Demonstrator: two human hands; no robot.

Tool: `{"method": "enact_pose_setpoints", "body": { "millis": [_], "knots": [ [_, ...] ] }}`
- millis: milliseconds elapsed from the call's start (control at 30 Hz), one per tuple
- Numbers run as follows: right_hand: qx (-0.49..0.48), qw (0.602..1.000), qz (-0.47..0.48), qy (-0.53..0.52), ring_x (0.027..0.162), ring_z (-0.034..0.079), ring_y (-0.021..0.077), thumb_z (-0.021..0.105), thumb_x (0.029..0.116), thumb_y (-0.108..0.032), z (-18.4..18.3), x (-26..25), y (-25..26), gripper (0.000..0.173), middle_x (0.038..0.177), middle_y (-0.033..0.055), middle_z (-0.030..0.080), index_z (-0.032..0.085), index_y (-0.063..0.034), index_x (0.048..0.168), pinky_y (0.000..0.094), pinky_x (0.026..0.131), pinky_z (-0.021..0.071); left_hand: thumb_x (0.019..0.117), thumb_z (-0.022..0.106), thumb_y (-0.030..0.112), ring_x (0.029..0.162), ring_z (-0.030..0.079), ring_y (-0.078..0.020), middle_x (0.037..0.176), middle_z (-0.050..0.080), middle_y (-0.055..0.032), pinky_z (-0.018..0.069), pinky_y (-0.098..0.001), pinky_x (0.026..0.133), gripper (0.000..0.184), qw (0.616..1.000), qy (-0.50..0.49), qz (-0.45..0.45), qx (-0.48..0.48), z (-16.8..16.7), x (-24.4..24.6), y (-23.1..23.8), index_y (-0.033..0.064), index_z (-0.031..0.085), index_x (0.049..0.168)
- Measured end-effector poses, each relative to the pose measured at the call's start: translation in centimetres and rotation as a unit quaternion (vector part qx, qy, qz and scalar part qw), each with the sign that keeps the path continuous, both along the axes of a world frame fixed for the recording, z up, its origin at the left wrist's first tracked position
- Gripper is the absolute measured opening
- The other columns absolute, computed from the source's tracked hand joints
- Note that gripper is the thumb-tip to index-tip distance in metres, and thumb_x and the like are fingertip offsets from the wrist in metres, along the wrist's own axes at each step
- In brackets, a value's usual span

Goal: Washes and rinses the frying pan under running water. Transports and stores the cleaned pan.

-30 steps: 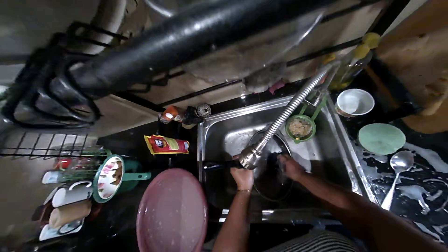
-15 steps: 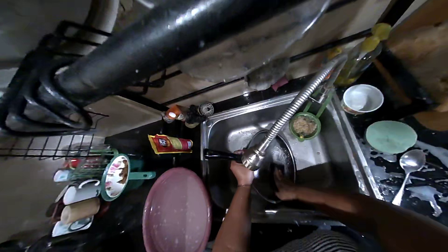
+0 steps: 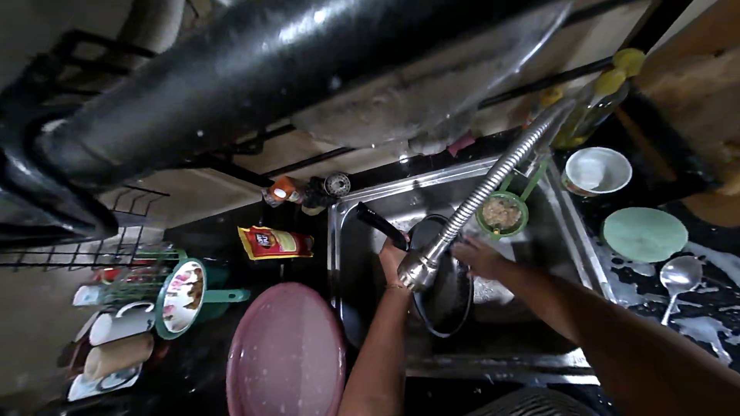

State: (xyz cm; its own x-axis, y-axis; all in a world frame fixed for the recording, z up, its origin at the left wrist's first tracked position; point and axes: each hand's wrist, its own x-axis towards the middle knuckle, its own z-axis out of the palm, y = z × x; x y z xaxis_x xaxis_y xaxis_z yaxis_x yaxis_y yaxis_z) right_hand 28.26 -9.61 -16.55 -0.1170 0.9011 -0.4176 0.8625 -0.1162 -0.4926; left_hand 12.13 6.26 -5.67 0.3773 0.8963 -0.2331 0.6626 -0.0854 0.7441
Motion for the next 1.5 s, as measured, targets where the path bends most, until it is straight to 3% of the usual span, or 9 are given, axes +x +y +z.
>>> {"method": "enact_pose_setpoints", "body": {
  "millis": [100, 333, 567, 800, 900, 1033, 1200, 1400, 1500],
  "knots": [
    [-0.045, 0.996, -0.033, -0.064, 0.160, 0.004, 0.0332, 0.058, 0.1048, -0.022, 3.4, 1.6, 4.3, 0.068, 0.171, 0.0163, 0.018, 0.027, 0.0032, 0.160, 0.0544, 0.127, -0.0056, 0.0829, 0.067, 0.001, 0.111, 0.064, -0.0180, 0.117, 0.068, -0.0129, 0.0523, -0.0363, 0.097, 0.037, 0.999, -0.032, -0.022, -0.025, -4.2, -0.2, 2.2, -0.0001, 0.063, 0.120],
    [-0.067, 0.997, -0.026, 0.019, 0.161, -0.003, 0.0273, 0.044, 0.1057, -0.055, -1.1, -4.6, -3.4, 0.084, 0.173, 0.0143, 0.006, 0.013, -0.0030, 0.165, 0.0590, 0.125, -0.0129, 0.0901, 0.072, 0.003, 0.105, 0.068, -0.0208, 0.110, 0.072, -0.0153, 0.0533, -0.0387, 0.096, 0.029, 0.999, 0.039, 0.025, 0.025, 2.1, 0.1, -1.1, -0.0003, 0.067, 0.118],
    [0.012, 0.998, -0.057, -0.013, 0.161, 0.000, 0.0298, 0.064, 0.0989, -0.043, -2.4, -2.4, -0.7, 0.090, 0.172, 0.0185, 0.011, 0.020, 0.0038, 0.162, 0.0574, 0.127, -0.0083, 0.0850, 0.059, -0.013, 0.096, 0.065, -0.0113, 0.102, 0.067, -0.0107, 0.0550, -0.0261, 0.085, 0.028, 0.984, -0.163, 0.051, -0.045, 1.6, -0.2, -2.4, -0.0048, 0.062, 0.111],
    [-0.059, 0.906, -0.190, 0.373, 0.160, 0.002, 0.0379, 0.037, 0.1113, -0.030, 6.0, -15.4, -1.7, 0.066, 0.171, 0.0259, 0.002, 0.011, 0.0028, 0.163, 0.0501, 0.130, 0.0066, 0.0830, 0.077, -0.005, 0.100, 0.067, -0.0122, 0.106, 0.071, -0.0140, 0.0540, -0.0270, 0.093, 0.034, 0.990, -0.121, 0.069, 0.026, 2.3, -1.8, -2.3, -0.0092, 0.063, 0.114],
    [0.049, 0.857, -0.236, 0.455, 0.156, 0.024, 0.0317, 0.032, 0.1084, -0.002, 10.6, -15.3, 0.6, 0.048, 0.164, 0.0270, 0.029, 0.032, 0.0111, 0.154, 0.0379, 0.128, 0.0158, 0.0881, 0.073, -0.003, 0.097, 0.066, -0.0097, 0.103, 0.070, -0.0103, 0.0552, -0.0259, 0.090, 0.028, 0.984, -0.164, 0.065, -0.009, 1.5, -0.8, -2.4, -0.0061, 0.063, 0.114],
    [0.088, 0.813, -0.342, 0.463, 0.151, 0.034, 0.0311, 0.048, 0.1054, -0.012, 8.3, -13.9, 3.1, 0.051, 0.158, 0.0268, 0.040, 0.041, 0.0125, 0.149, 0.0383, 0.127, 0.0209, 0.0902, 0.073, 0.002, 0.094, 0.068, -0.0125, 0.101, 0.070, -0.0113, 0.0569, -0.0302, 0.087, 0.028, 0.990, -0.115, 0.080, -0.015, 1.2, -1.0, -2.6, -0.0042, 0.064, 0.115],
    [0.086, 0.840, -0.357, 0.401, 0.159, 0.007, 0.0413, 0.046, 0.1084, -0.024, 1.1, -14.3, 1.4, 0.072, 0.168, 0.0325, 0.006, 0.009, 0.0117, 0.159, 0.0456, 0.131, 0.0093, 0.0827, 0.077, -0.001, 0.095, 0.067, -0.0109, 0.100, 0.071, -0.0130, 0.0551, -0.0280, 0.090, 0.030, 0.991, -0.108, 0.065, 0.053, 2.5, -2.2, -2.6, -0.0080, 0.065, 0.109],
    [0.037, 0.909, -0.181, 0.374, 0.149, 0.038, 0.0363, 0.047, 0.1033, -0.003, 10.1, -13.1, 2.6, 0.046, 0.156, 0.0264, 0.043, 0.047, 0.0073, 0.148, 0.0479, 0.124, 0.0256, 0.0869, 0.075, -0.002, 0.091, 0.067, -0.0119, 0.099, 0.070, -0.0120, 0.0568, -0.0287, 0.085, 0.028, 0.985, -0.138, 0.101, 0.013, 0.8, -2.5, -2.4, -0.0066, 0.064, 0.112],
    [0.070, 0.921, -0.231, 0.307, 0.159, 0.017, 0.0310, 0.050, 0.1060, -0.018, 6.5, -9.6, 4.7, 0.061, 0.169, 0.0190, 0.023, 0.029, 0.0025, 0.160, 0.0469, 0.130, 0.0116, 0.0831, 0.073, -0.005, 0.092, 0.066, -0.0083, 0.099, 0.069, -0.0114, 0.0554, -0.0247, 0.085, 0.029, 0.985, -0.153, 0.070, 0.042, 1.9, -2.6, -3.4, -0.0083, 0.063, 0.110]
  ]
}}
